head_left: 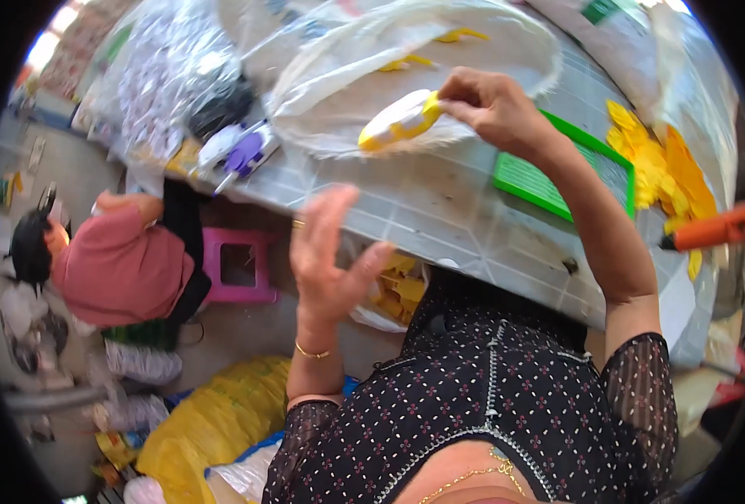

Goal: Assemble yellow plastic toy walkie-talkies using an electric screwdriver to fasten parts.

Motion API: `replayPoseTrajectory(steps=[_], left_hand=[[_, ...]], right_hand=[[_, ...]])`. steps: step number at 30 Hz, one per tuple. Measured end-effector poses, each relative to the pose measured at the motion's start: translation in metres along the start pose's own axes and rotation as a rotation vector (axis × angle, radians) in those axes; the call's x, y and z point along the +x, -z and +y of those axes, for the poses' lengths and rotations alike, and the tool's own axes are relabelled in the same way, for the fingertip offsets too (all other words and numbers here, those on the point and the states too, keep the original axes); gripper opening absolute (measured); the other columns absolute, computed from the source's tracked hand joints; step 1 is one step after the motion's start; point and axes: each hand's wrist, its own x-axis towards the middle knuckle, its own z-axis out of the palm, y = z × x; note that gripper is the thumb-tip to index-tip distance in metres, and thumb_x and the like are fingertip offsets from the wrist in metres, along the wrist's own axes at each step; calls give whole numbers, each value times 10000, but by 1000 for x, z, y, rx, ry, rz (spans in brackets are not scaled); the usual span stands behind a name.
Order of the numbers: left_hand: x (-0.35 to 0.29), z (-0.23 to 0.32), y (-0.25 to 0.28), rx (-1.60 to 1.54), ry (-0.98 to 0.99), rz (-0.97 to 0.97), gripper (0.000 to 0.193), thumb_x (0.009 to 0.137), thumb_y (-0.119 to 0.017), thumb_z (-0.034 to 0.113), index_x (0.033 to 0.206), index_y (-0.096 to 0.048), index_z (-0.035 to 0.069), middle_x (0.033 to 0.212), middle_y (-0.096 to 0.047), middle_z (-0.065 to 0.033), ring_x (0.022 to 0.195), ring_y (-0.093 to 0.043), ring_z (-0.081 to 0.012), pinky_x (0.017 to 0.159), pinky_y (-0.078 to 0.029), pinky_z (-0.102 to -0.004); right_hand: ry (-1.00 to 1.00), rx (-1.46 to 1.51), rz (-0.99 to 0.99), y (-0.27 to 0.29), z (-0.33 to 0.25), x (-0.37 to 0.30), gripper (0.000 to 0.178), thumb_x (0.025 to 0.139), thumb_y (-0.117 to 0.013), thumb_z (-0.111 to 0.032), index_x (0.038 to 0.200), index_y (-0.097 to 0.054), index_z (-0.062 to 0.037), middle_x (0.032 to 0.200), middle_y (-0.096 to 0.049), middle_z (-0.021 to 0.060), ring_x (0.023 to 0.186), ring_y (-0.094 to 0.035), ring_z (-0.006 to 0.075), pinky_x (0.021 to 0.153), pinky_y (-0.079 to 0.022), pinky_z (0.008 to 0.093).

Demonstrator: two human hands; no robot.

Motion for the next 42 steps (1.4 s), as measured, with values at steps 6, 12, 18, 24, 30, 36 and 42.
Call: replayPoseTrajectory(steps=[6, 12, 18, 24, 30, 36, 42], left_hand=[[33, 31, -54, -331, 77, -285, 852, 730, -891, 126, 1461, -492, -53, 1322, -646, -187, 1169, -648, -325, 1027, -499, -412], [-11, 44, -103, -955, 549, -315, 720, 873, -803, 184, 1466, -459, -36, 1172, -666, -161, 978, -674, -215, 845, -562, -345], [-14, 76, -128, -1541, 837, -453, 895, 959, -463, 747, 1505, -407, 41, 1067, -655, -184, 790, -656, -259, 661, -561, -339], [-2, 106, -168, -1980, 1045, -616, 845, 1002, -356, 740, 1492, -467, 60, 1241, -639, -227, 969, -664, -346, 795, -567, -440], [-4, 110, -165, -1894, 864, -475, 806, 1032, -347, 696, 1486, -447, 38, 1333, -602, -232, 1149, -645, -387, 930, -578, -496], [-15, 128, -170, -1738, 749, -413, 726, 1035, -472, 614, 1514, -400, 74, 1412, -561, -158, 1314, -560, -340, 1082, -495, -512], [-23, 134, -154, -1706, 785, -267, 713, 1045, -493, 577, 1556, -327, 109, 1498, -502, -97, 1368, -520, -273, 1130, -446, -485]], right_hand=[[323, -134, 33, 23, -71, -104, 143, 883, -697, -26, 1022, -671, -1, 883, -670, 166, 805, -681, 328, 723, -542, 416], [205, -193, 38, 66, -51, -234, 300, 846, -668, -11, 1145, -668, -36, 1025, -689, 165, 939, -698, 356, 820, -563, 414], [-463, -861, 626, 177, 79, -340, 224, 887, -667, -139, 1096, -734, -93, 1003, -743, 138, 918, -722, 323, 816, -569, 421], [-395, -1366, 558, 241, 191, -381, 231, 925, -633, -225, 1113, -686, -101, 1051, -713, 132, 984, -697, 323, 846, -554, 436], [-339, -1068, 695, 218, 77, -369, 189, 1011, -594, -129, 1147, -701, -54, 1090, -716, 121, 981, -683, 254, 825, -531, 355], [-256, 463, 622, 94, -14, -301, 290, 1038, -595, -96, 1289, -623, 46, 1149, -689, 48, 945, -634, 104, 804, -513, 250], [-298, 604, 445, 34, -23, -268, 410, 999, -653, -68, 1379, -521, 10, 1273, -646, 91, 922, -622, 101, 750, -512, 244]])
